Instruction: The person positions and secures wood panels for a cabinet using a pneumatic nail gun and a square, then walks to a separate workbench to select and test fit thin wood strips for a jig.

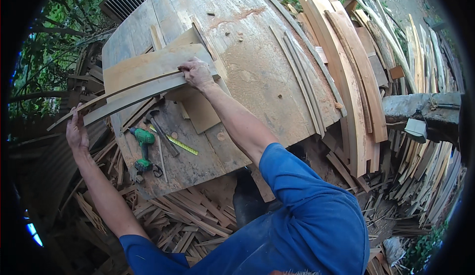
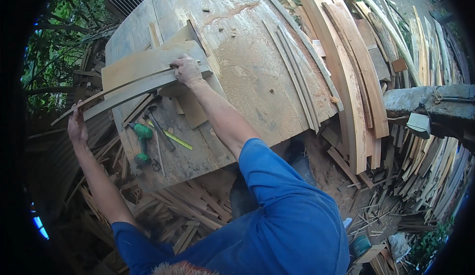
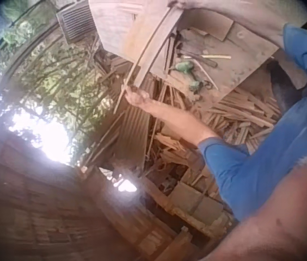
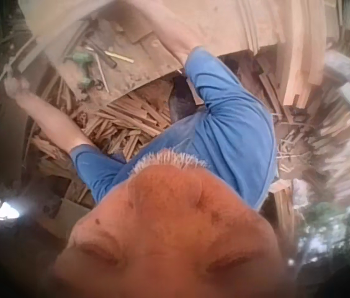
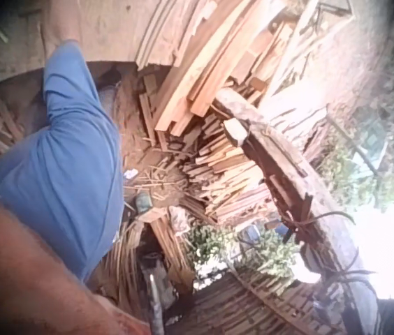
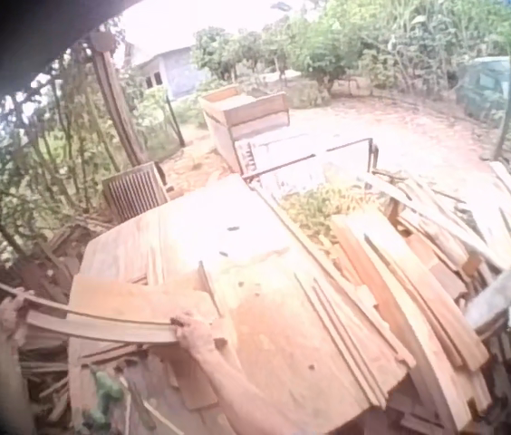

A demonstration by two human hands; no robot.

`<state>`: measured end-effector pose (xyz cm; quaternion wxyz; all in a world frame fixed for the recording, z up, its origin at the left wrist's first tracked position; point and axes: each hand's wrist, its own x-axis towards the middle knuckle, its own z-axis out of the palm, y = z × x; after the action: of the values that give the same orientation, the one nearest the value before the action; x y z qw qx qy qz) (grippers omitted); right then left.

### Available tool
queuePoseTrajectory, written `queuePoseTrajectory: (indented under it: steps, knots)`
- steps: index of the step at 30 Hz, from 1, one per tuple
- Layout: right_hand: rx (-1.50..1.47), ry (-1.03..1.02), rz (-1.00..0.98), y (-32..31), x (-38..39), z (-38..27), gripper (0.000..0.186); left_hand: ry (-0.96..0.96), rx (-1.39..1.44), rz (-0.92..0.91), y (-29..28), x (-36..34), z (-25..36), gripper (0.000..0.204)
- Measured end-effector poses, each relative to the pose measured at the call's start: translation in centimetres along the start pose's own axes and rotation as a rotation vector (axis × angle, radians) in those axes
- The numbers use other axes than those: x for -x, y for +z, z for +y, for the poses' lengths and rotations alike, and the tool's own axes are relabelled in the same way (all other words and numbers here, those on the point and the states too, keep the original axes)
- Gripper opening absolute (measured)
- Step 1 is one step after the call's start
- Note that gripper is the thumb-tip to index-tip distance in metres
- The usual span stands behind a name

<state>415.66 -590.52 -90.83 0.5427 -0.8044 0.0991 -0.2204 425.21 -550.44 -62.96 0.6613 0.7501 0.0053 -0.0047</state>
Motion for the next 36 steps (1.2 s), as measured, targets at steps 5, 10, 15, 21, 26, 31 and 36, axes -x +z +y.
queuePoseTrajectory:
  steps: [5, 10, 15, 21, 26, 31, 36]
  knots:
    - [0.091, -0.092, -0.019, -1.6, 2.0, -0.3, 0.02, -0.213, 0.218, 0.034, -0.6, 1.0, -2.3, 0.036]
    - [0.203, -0.2, -0.079, -3.4, 3.2, 0.0, 0.057, -0.145, 0.253, 0.154, 0.0, 1.2, -2.9, 0.033]
    - [0.195, -0.24, -0.074, -3.5, 3.3, 1.8, 0.061, -0.133, 0.211, 0.291, 2.7, 0.8, -3.4, 0.031]
    - [0.137, -0.189, -0.073, -3.0, 3.6, 2.4, 0.062, -0.176, 0.149, 0.404, 3.1, 0.6, -3.6, 0.026]
    - [0.131, -0.2, -0.042, -2.7, 3.9, 3.3, 0.063, -0.138, 0.231, 0.453, 4.6, 0.7, -4.2, 0.023]
    - [0.073, -0.195, -0.053, -3.1, 3.6, 3.3, 0.059, -0.08, 0.363, 0.488, 4.9, 0.9, -5.7, 0.02]
    - [0.081, -0.188, -0.108, -3.5, 2.8, 3.5, 0.057, -0.066, 0.414, 0.473, 6.8, 0.7, -7.1, 0.012]
